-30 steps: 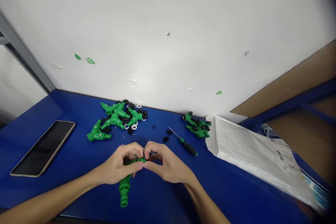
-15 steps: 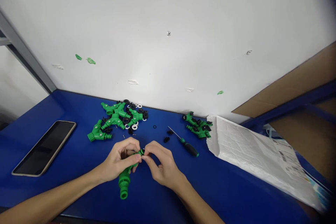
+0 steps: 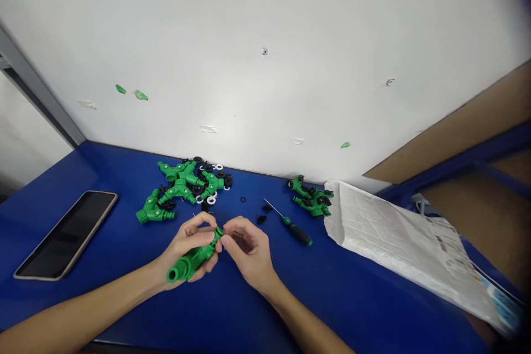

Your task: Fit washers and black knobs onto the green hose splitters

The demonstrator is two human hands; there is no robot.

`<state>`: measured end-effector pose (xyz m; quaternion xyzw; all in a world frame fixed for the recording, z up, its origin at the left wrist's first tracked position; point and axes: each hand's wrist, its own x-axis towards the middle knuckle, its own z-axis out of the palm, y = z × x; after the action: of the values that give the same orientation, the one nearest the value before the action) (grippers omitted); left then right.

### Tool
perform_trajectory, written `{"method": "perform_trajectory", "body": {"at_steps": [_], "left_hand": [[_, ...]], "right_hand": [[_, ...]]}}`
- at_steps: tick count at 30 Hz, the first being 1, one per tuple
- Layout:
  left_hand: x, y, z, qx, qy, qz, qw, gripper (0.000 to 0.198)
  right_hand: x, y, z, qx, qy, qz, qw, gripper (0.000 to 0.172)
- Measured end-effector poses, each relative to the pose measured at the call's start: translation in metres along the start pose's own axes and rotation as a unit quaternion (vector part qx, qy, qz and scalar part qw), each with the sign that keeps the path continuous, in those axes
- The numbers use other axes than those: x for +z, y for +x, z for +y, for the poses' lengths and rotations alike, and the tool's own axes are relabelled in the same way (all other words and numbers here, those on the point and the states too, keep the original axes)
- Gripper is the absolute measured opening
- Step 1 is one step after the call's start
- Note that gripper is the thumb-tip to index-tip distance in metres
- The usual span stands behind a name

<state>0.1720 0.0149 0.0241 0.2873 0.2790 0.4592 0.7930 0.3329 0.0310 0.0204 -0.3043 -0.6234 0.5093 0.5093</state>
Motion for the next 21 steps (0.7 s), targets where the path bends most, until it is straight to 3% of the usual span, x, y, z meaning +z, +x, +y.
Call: {"method": "perform_trajectory", "body": {"at_steps": [6,13,16,18,21], "left_hand": [[0.002,0.001,0.001,-0.051,-0.028,0.017,0.998,0.018],[0.001,0.002,0.000,-0.038,0.029,0.049,0.998,0.026],[0.001,0.003,0.002,-0.015,0.063,0.091,0.994,0.023],[0.001,0.004,0.003,-0.009,0.076,0.112,0.991,0.023],[-0.001,0.004,0.005,-0.010,0.093,0.119,0.988,0.023]], "right_hand": [[-0.007,0.004,0.006,0.035,0.031,-0.039,0.998,0.015],[-0.009,0.007,0.002,0.095,0.055,-0.074,0.991,0.020],[-0.020,0.013,-0.005,0.090,-0.061,-0.073,0.991,0.025],[-0.036,0.020,-0.009,0.067,-0.172,-0.034,0.982,0.024],[-0.060,0.033,-0.008,0.028,-0.332,0.031,0.942,0.019]]}}
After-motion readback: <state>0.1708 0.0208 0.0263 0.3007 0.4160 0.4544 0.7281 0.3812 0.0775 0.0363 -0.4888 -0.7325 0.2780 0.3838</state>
